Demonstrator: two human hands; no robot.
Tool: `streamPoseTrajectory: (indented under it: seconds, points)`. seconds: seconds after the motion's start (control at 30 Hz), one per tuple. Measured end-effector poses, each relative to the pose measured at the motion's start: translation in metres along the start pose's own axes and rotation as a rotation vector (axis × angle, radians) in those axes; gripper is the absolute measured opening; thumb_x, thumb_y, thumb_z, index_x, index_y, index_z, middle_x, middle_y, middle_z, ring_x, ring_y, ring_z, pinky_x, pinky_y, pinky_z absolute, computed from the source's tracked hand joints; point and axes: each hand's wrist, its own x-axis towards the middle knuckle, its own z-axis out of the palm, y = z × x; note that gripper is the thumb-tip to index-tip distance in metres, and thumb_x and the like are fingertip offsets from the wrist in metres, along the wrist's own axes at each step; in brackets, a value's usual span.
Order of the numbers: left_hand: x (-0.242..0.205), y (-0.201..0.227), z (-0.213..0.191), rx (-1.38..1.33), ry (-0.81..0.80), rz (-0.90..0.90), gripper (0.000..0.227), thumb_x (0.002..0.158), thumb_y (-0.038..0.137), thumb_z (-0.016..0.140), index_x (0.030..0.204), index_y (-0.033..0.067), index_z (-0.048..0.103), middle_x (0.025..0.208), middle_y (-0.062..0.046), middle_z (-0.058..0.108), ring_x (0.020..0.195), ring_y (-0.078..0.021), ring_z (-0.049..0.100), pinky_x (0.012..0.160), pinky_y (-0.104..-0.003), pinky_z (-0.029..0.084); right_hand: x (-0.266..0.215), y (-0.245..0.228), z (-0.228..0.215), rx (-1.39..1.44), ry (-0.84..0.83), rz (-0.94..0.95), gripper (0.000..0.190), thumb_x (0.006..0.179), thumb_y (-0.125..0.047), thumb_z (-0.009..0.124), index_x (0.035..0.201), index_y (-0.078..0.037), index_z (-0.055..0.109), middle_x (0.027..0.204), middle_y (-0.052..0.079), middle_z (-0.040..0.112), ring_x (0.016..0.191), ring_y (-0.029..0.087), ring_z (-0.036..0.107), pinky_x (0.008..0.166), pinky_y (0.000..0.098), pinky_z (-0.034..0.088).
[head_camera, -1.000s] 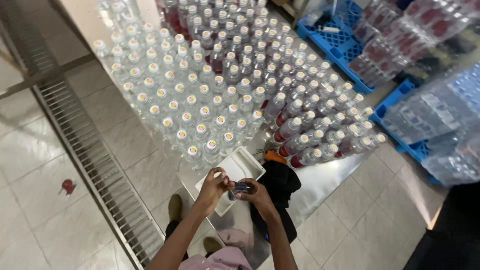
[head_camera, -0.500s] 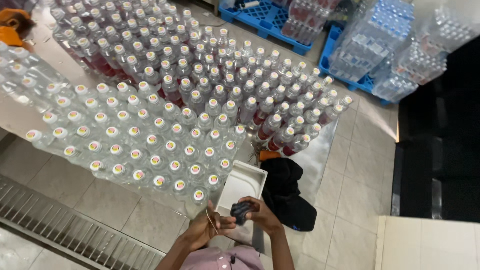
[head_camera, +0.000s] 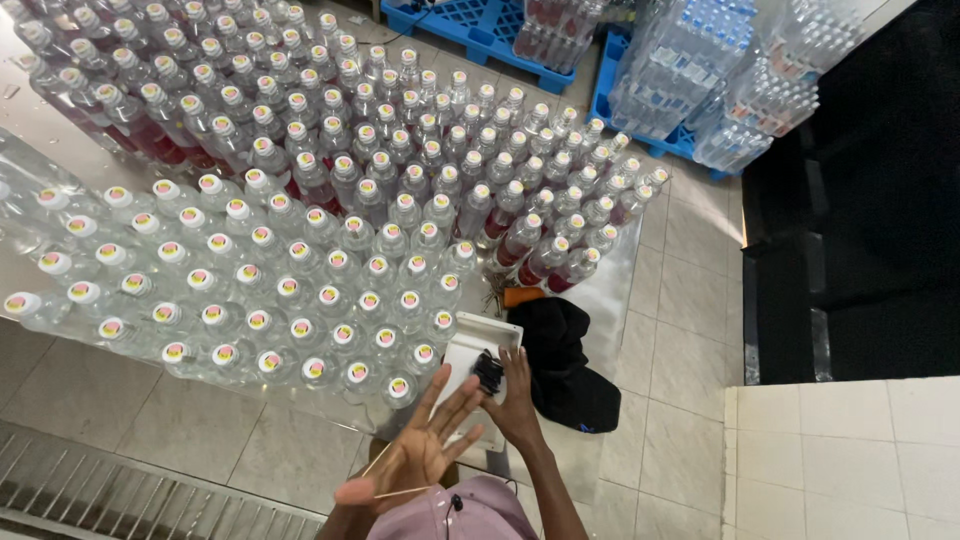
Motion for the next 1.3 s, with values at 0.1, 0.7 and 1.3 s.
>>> streamPoseTrajectory:
  seconds: [0.1, 0.7, 1.3]
  points:
    - [0.003, -0.003, -0.011, 0.174, 0.108, 0.054, 0.164, 0.066, 0.084, 0.088, 0.175, 0.0176, -0.015, 0.186, -0.016, -0.002, 0.173, -0.0307, 0.002, 0.138, -0.054, 0.006, 0.0, -0.004, -0.002, -0.047, -0.005, -0.069, 0.104, 0.096, -0.047, 0.083, 0.175, -0.015, 0.024, 0.186, 0.012, 0.011, 0.173, 0.034, 0.006, 0.135, 0.0547, 0.017]
    - [0.048, -0.065, -0.03, 0.514, 0.296, 0.483, 0.165, 0.067, 0.062, 0.102, 0.175, 0.0165, -0.014, 0.18, -0.015, 0.019, 0.162, -0.0259, 0.029, 0.133, -0.05, 0.024, 0.018, -0.006, -0.013, -0.061, 0.297, -0.448, 0.008, 0.102, -0.034, 0.077, 0.107, -0.03, 0.083, 0.119, -0.008, 0.068, 0.109, 0.016, 0.066, 0.096, 0.0319, 0.054]
    - [0.024, -0.072, -0.06, 0.628, 0.722, 0.521, 0.149, 0.06, 0.026, 0.099, 0.178, 0.0235, 0.008, 0.174, -0.016, 0.035, 0.152, -0.0325, 0.044, 0.126, -0.053, 0.041, -0.082, -0.201, -0.099, 0.325, -0.262, -0.561, 0.053, 0.101, -0.047, 0.073, 0.134, -0.006, 0.061, 0.137, 0.018, 0.052, 0.132, 0.032, 0.049, 0.114, 0.047, 0.044]
